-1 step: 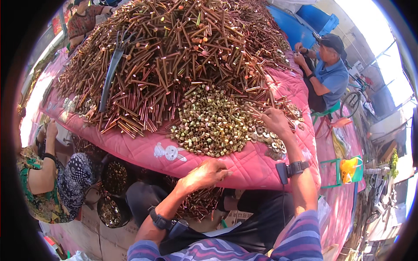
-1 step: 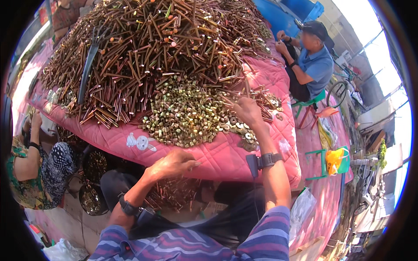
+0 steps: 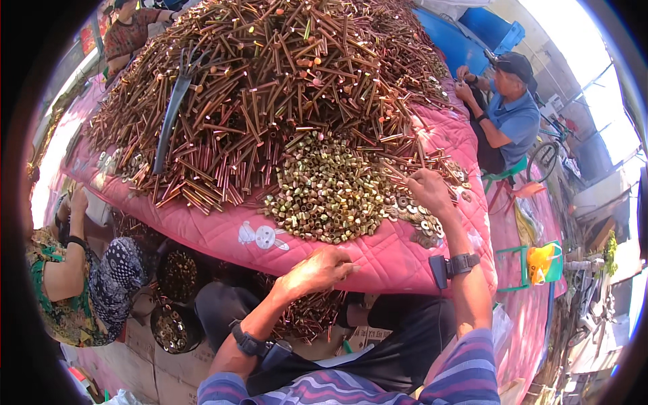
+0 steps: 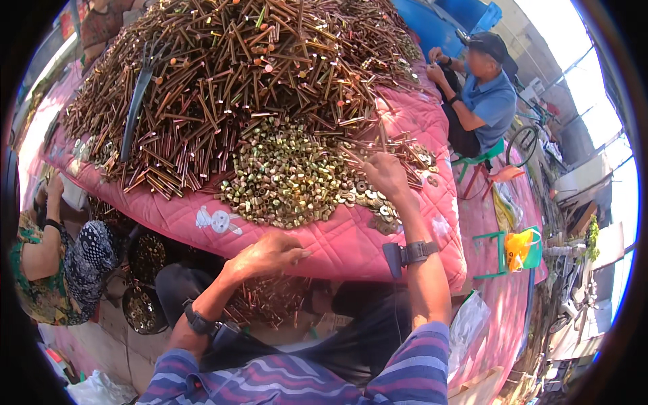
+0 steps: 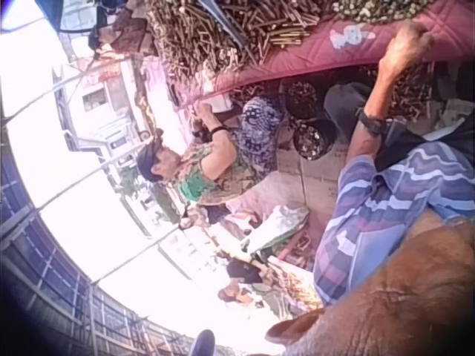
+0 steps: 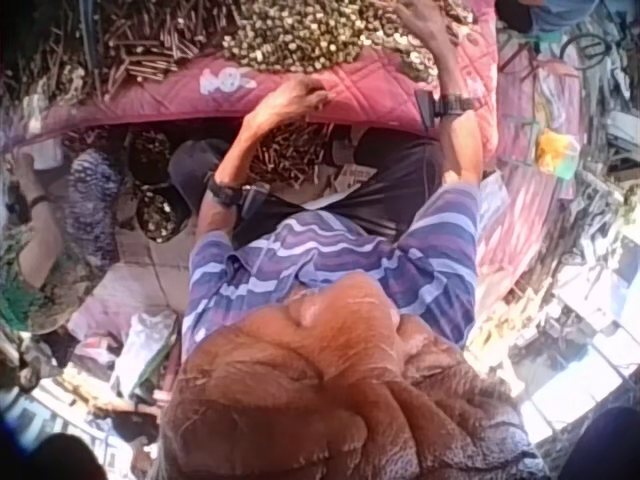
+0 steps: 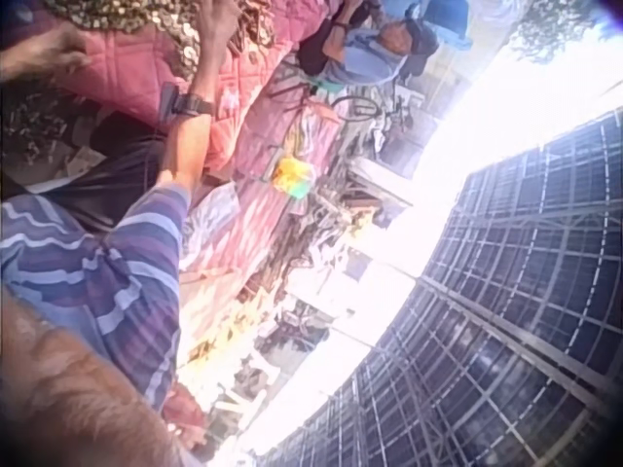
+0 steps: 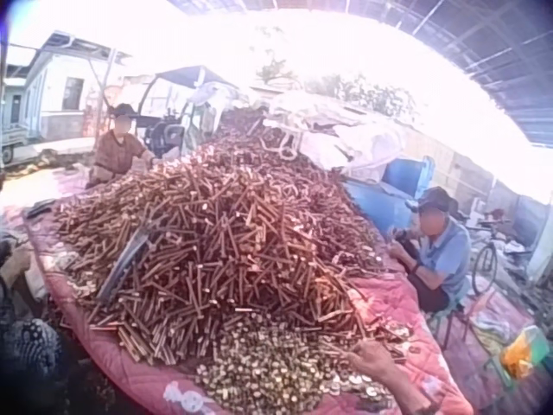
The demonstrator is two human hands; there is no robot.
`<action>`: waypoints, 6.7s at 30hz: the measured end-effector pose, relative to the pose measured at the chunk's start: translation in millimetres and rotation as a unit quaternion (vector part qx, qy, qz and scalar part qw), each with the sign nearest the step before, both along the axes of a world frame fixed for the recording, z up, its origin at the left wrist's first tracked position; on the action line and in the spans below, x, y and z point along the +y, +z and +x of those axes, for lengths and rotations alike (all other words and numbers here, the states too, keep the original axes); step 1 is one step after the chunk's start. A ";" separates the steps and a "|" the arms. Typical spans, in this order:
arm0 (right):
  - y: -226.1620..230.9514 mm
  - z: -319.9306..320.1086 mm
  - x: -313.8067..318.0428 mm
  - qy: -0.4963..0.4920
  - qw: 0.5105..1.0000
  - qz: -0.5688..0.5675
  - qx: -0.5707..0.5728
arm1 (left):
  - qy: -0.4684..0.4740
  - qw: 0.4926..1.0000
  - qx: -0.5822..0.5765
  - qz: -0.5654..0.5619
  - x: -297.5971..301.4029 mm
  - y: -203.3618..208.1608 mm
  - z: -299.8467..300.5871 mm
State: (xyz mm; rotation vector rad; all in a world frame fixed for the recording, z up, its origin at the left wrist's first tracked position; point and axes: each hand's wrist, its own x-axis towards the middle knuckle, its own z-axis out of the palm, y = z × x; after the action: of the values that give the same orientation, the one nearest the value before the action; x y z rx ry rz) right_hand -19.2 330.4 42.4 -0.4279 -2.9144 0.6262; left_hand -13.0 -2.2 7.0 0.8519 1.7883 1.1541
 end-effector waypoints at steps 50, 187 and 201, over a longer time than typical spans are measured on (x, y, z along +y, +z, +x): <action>-0.3 89.1 -95.9 -0.014 0.887 -0.459 0.059 | 0.140 0.980 -0.096 0.104 8.8 -4.0 3.0; -59.2 81.0 -116.7 0.060 0.989 -0.052 0.123 | 0.177 0.969 -0.043 0.167 -41.1 -3.0 12.2; -62.3 72.6 -131.2 0.051 0.988 0.018 0.143 | 0.212 0.967 -0.026 0.139 -65.0 -8.2 9.6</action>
State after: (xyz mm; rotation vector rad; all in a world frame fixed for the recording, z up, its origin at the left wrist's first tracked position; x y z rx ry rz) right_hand 53.5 199.2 -19.9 -0.1678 -2.6804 0.5916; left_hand -3.4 -67.1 -1.2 0.5982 1.8435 1.7189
